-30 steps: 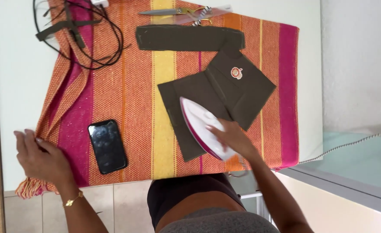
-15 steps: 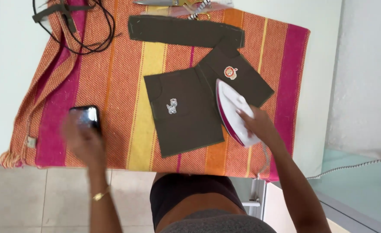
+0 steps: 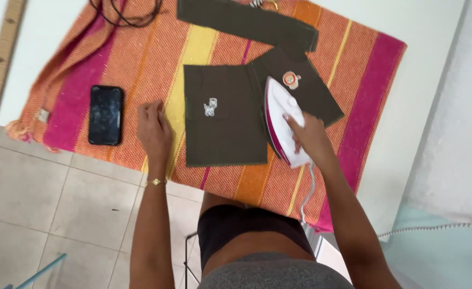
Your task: The person irons a pair of dark green shorts laid out on a colorful striped mat. They use a white and pink iron to smooth the fabric, moving it back and forth over the garment while occasionally adjusting the shorts with their left hand.
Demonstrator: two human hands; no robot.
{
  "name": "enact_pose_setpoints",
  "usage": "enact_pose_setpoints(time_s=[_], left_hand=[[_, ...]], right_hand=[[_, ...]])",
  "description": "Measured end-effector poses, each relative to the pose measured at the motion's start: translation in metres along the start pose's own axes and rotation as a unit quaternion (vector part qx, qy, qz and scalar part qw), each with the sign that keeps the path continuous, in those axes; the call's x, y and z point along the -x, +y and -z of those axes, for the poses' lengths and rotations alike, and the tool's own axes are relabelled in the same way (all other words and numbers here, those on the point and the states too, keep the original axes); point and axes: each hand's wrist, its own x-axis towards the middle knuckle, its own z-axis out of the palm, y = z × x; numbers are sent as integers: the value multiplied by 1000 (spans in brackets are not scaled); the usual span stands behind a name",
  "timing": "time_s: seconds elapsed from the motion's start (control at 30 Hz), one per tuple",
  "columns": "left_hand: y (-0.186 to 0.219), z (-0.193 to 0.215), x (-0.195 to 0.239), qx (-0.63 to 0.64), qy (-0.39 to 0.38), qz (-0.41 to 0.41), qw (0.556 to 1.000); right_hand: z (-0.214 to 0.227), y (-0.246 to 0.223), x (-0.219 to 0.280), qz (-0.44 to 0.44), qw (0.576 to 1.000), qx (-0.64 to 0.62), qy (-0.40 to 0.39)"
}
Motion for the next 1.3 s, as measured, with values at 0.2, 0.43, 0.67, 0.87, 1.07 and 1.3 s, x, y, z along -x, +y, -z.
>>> enact_pose_setpoints(time_s=[0.2, 0.43, 0.67, 0.87, 1.07, 1.3], left_hand=[[1, -4, -1, -29, -14, 21, 999], [1, -6, -3, -42, -7, 22, 999], [1, -5, -1, -43, -15, 27, 999], [2, -6, -5, -39, -19, 31, 999], [2, -4, -2, -38, -29, 29, 998], [0, -4, -2, -39, -15, 33, 999]], right_hand=[[2, 1, 19, -32, 999, -9, -18], [5, 4, 6, 7, 1000, 4, -26], [1, 3, -1, 7, 1000, -13, -10], [5, 2, 19, -18, 999, -23, -15], [3, 1, 5, 7, 1000, -18, -8], [6, 6, 14, -19, 1000, -13, -18]])
